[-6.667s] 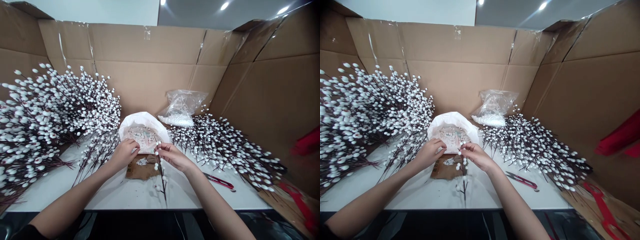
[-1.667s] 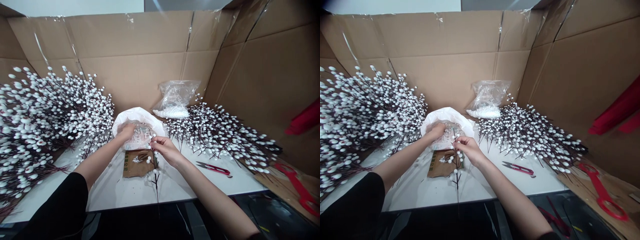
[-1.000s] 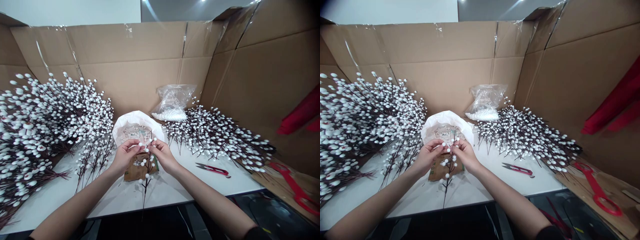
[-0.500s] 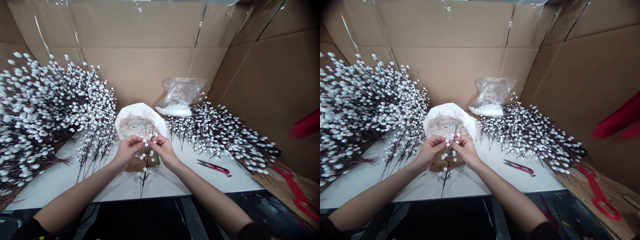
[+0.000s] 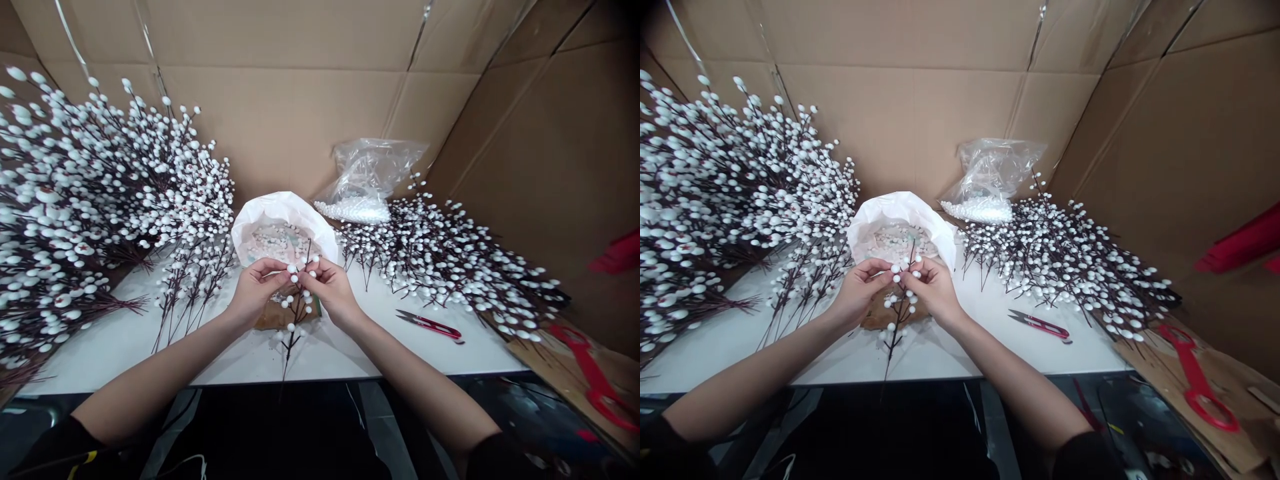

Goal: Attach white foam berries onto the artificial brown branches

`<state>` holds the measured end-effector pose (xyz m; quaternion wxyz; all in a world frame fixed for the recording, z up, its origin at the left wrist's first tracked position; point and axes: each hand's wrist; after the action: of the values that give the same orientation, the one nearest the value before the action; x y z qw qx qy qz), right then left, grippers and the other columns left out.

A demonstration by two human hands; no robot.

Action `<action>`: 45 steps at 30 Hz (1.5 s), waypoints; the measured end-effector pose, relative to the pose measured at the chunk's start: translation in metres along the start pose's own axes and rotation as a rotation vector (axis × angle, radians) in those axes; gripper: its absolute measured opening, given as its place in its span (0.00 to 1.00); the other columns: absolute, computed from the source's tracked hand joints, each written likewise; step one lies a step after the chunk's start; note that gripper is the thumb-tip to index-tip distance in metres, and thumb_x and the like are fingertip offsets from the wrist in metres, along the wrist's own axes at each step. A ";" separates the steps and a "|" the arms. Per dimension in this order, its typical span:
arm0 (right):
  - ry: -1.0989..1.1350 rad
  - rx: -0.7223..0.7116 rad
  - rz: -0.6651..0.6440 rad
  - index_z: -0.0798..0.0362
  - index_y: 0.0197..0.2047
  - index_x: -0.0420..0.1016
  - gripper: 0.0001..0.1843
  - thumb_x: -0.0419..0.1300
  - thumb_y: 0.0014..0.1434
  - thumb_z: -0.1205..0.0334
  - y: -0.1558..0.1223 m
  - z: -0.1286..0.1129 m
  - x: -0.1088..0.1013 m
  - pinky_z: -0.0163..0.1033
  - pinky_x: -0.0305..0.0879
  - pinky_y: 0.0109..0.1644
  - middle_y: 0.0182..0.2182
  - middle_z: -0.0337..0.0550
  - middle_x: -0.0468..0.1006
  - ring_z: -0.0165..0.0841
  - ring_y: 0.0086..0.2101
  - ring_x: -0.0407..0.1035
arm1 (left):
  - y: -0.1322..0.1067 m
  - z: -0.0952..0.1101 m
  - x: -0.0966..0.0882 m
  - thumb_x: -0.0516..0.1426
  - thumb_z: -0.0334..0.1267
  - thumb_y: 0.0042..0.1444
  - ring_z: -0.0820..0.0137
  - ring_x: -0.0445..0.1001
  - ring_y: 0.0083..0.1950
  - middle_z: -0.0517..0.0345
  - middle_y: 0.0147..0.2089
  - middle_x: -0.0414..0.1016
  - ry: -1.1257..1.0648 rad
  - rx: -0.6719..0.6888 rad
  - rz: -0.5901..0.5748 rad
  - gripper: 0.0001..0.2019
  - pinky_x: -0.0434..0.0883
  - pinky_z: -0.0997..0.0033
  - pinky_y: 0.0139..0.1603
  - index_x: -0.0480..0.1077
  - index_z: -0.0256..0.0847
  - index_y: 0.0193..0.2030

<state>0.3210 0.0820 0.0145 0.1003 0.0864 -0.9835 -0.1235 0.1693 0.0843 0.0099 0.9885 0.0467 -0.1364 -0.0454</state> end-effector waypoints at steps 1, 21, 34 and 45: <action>-0.009 -0.006 0.004 0.52 0.23 0.62 0.14 0.65 0.47 0.57 0.000 -0.001 0.000 0.35 0.58 0.29 0.21 0.35 0.72 0.27 0.22 0.62 | 0.000 0.000 0.000 0.67 0.40 0.41 0.73 0.74 0.36 0.60 0.34 0.75 0.001 0.009 -0.008 0.14 0.72 0.71 0.43 0.71 0.37 0.32; -0.128 0.059 -0.110 0.53 0.22 0.61 0.14 0.64 0.46 0.59 0.001 -0.003 -0.007 0.32 0.48 0.25 0.18 0.31 0.62 0.24 0.20 0.54 | 0.001 0.003 -0.007 0.64 0.41 0.46 0.68 0.78 0.33 0.57 0.33 0.78 0.111 0.030 -0.152 0.11 0.77 0.69 0.38 0.75 0.37 0.33; -0.023 0.089 -0.143 0.53 0.26 0.67 0.10 0.65 0.47 0.60 0.001 -0.004 -0.007 0.33 0.59 0.30 0.24 0.36 0.72 0.27 0.25 0.65 | 0.001 0.005 -0.005 0.64 0.41 0.47 0.69 0.78 0.33 0.58 0.31 0.78 0.152 0.056 -0.102 0.11 0.76 0.71 0.36 0.74 0.37 0.34; -0.239 0.114 -0.210 0.55 0.23 0.69 0.07 0.60 0.50 0.63 0.001 -0.002 -0.012 0.31 0.55 0.22 0.19 0.36 0.70 0.25 0.19 0.61 | 0.004 0.006 -0.008 0.64 0.41 0.45 0.70 0.77 0.31 0.59 0.30 0.77 0.192 0.008 -0.134 0.10 0.76 0.71 0.36 0.73 0.37 0.32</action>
<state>0.3331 0.0847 0.0144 -0.0360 0.1790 -0.9794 -0.0867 0.1602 0.0891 0.0135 0.9916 0.0639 -0.0376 -0.1064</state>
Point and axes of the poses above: each hand's wrist, its own y-axis towards the middle knuckle, its own x-axis out of the palm, z = x × y
